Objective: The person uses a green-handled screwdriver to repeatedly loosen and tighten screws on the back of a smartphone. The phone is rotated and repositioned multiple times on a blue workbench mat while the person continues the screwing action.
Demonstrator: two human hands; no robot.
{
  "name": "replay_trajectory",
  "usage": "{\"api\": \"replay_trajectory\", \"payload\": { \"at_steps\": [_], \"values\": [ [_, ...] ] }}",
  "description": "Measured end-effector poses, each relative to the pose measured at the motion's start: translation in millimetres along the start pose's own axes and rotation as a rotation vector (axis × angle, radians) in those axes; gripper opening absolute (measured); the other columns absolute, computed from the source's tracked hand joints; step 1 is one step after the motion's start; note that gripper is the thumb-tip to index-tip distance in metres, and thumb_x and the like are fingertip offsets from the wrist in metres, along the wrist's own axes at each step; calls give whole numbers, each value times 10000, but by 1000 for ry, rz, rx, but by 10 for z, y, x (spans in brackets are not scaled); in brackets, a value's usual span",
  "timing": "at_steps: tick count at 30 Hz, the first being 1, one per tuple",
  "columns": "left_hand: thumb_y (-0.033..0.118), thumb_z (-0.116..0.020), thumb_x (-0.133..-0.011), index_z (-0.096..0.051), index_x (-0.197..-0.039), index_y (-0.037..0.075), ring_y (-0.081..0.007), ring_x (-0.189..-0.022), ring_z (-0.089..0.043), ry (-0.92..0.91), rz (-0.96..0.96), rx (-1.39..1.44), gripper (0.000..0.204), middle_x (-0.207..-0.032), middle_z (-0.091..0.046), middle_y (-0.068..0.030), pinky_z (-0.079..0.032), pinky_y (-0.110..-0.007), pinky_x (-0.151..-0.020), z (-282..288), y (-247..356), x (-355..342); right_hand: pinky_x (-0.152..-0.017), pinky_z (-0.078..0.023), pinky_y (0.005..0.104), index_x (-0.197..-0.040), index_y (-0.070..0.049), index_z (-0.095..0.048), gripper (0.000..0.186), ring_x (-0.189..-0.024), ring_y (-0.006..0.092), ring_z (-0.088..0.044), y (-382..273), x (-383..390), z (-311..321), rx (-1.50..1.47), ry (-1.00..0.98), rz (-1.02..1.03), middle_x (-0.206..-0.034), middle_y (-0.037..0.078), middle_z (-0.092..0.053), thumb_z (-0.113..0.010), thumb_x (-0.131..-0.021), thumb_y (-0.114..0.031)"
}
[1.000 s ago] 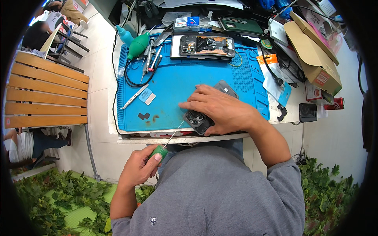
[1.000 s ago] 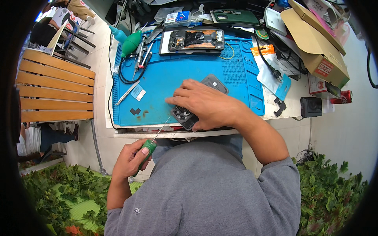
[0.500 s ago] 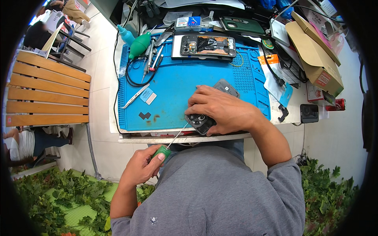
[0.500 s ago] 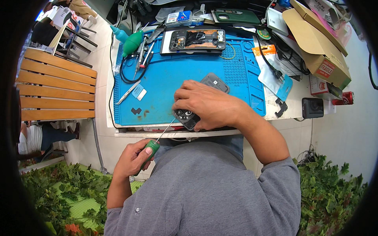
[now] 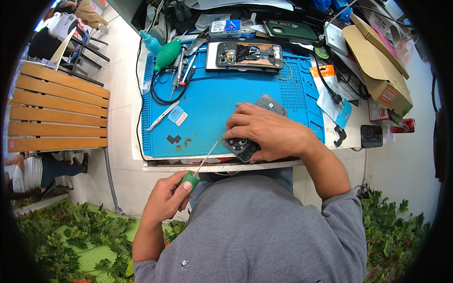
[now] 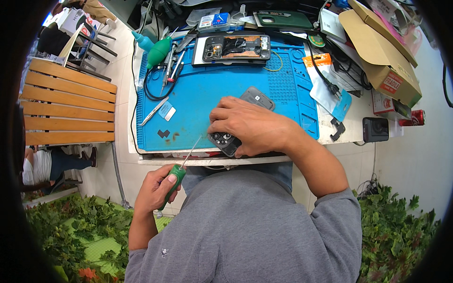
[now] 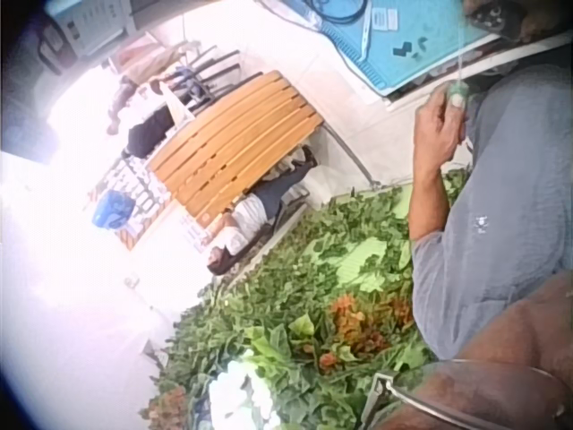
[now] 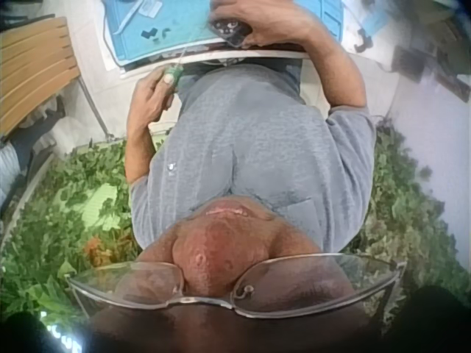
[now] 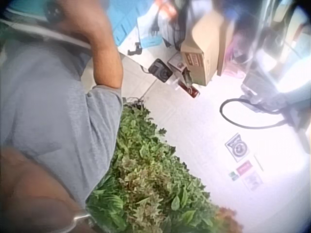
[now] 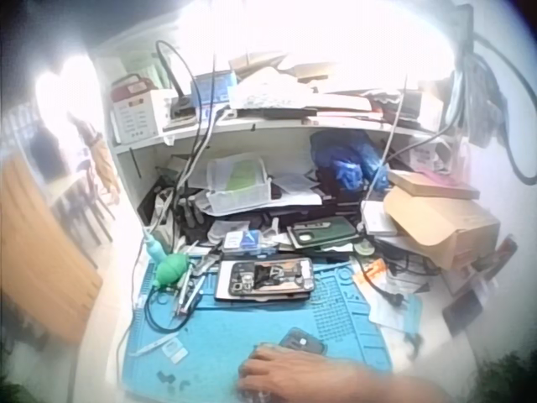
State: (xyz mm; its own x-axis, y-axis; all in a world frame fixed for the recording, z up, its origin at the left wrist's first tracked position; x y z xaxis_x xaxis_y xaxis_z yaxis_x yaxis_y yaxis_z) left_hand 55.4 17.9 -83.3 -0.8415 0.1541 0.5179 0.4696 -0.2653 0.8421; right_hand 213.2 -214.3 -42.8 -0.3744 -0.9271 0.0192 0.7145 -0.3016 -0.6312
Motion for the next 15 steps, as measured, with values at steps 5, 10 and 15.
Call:
{"api": "replay_trajectory", "payload": {
  "at_steps": [5,10,15],
  "values": [
    [277,-643,-1197,-739,-1423,-15,-89,-580,-632,-52,14,-70,382,-777,-696,-18,-504,-292,-549,-80,-4,-24,-1376,-400,526,-1645,-130,-603,1110,-1491,392,-564,12,-2,-9,-13,-2,-67,-1495,113,-689,-1051,-630,-87],
    [286,-641,-1198,-744,-1417,-13,-89,-580,-629,-43,26,-56,385,-781,-694,-16,-499,-290,-550,-96,-32,-33,-1263,-495,452,-1660,-67,-558,1126,-1369,349,-597,-22,25,18,40,75,10,-1401,101,-716,-1003,-626,-35],
    [283,-640,-1199,-746,-1412,-14,-89,-582,-627,-28,39,-33,380,-791,-690,-17,-493,-289,-553,-113,-21,-35,-1256,-500,454,-1655,-61,-567,1115,-1364,350,-599,-26,43,25,23,96,11,-1406,108,-719,-1005,-629,-32]
  ]
}}
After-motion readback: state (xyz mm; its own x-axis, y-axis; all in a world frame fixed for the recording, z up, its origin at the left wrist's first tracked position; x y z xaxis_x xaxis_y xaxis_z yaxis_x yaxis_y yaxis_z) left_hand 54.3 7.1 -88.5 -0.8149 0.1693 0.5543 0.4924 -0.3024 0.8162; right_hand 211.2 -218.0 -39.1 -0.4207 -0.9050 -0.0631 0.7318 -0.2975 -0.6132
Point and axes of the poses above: each hand's wrist, its own x-axis away from the middle knuckle, its own z-axis out of the back of the hand, y = z × x, the point moved 8 cm from there along -x, towards the middle knuckle
